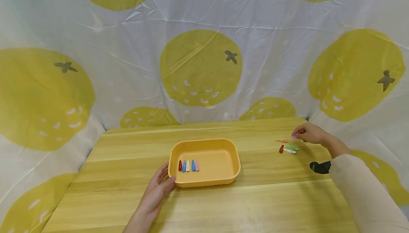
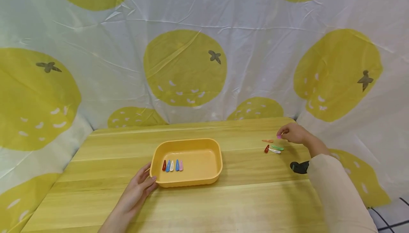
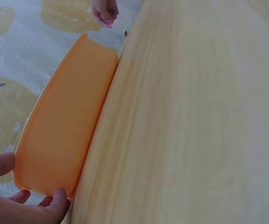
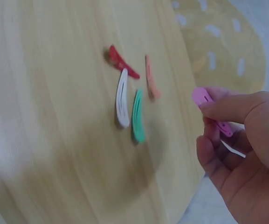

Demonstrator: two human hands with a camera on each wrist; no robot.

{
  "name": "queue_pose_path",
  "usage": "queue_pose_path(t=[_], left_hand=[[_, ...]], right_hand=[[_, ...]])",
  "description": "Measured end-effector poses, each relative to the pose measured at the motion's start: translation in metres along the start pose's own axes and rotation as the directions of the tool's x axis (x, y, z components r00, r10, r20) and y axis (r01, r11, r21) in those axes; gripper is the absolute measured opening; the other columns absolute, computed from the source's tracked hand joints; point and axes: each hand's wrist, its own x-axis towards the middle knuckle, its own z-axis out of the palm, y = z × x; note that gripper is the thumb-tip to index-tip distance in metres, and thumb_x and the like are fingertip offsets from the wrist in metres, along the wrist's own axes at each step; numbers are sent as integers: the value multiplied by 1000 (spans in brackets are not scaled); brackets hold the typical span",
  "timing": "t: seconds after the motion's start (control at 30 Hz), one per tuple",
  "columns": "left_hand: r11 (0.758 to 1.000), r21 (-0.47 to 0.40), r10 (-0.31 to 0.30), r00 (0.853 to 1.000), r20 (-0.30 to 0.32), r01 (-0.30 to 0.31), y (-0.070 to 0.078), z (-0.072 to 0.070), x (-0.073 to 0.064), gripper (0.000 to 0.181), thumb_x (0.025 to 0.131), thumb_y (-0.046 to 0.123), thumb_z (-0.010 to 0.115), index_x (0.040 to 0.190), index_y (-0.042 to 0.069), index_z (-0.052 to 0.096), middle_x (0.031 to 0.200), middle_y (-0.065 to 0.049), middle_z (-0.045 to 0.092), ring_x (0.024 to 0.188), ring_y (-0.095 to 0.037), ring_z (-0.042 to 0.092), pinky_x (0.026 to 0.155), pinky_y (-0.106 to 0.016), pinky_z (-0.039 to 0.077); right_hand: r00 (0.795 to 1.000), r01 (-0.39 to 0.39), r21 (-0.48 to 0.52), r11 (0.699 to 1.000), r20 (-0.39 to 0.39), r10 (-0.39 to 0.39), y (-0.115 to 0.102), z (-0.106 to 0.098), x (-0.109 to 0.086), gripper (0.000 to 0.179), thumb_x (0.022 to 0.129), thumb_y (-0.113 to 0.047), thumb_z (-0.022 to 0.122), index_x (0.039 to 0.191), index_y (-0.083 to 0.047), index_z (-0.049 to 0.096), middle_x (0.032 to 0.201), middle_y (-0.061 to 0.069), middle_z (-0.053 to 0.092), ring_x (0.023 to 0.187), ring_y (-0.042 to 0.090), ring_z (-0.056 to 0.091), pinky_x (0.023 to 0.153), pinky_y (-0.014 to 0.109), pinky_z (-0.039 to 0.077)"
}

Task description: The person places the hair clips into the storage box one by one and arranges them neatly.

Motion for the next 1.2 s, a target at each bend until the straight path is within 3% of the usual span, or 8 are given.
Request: queue_pose_path(t=[0.13, 0.33, 0.93, 1.2], left_hand=[[1000, -2, -3, 1000, -5, 3, 0, 0, 0, 68, 103, -2, 55, 162, 2, 21, 165, -26, 20, 144, -40, 35, 116, -51, 35], [1000, 1, -7, 1000, -11, 8, 1, 0, 0, 68, 103, -1, 55, 162, 1, 20, 165, -27, 19, 145, -40, 33, 116, -51, 35], [1000, 2, -8, 1000, -2, 8, 2, 0, 0, 70, 104, 1, 56, 163, 1, 18, 165, -26, 17, 146, -41, 32, 117, -53, 32], [1000, -4, -3, 1000, 3, 3, 1, 0, 1, 71, 103, -1, 56, 162, 0, 18, 165, -26, 17, 146, -40, 31, 117, -53, 31]], right_hand=[[999, 51, 9, 999, 7, -51, -16, 1, 9, 17, 102, -4, 62, 109, 7, 72, 95, 12, 70, 80, 24, 60, 70, 38, 54], [996, 81, -2, 997, 42, -80, -39, 6, 23, 6, 99, -7, 69, 97, -2, 72, 79, 4, 64, 68, 21, 53, 62, 33, 46], [967, 177, 29, 984, 182, -180, -89, 4, 45, 7, 101, -7, 66, 98, -1, 69, 73, 5, 54, 62, 16, 44, 61, 31, 41], [945, 241, -11, 971, 231, -232, -110, 8, 55, 6, 100, -5, 67, 96, -1, 69, 78, 3, 59, 64, 14, 47, 62, 30, 44]])
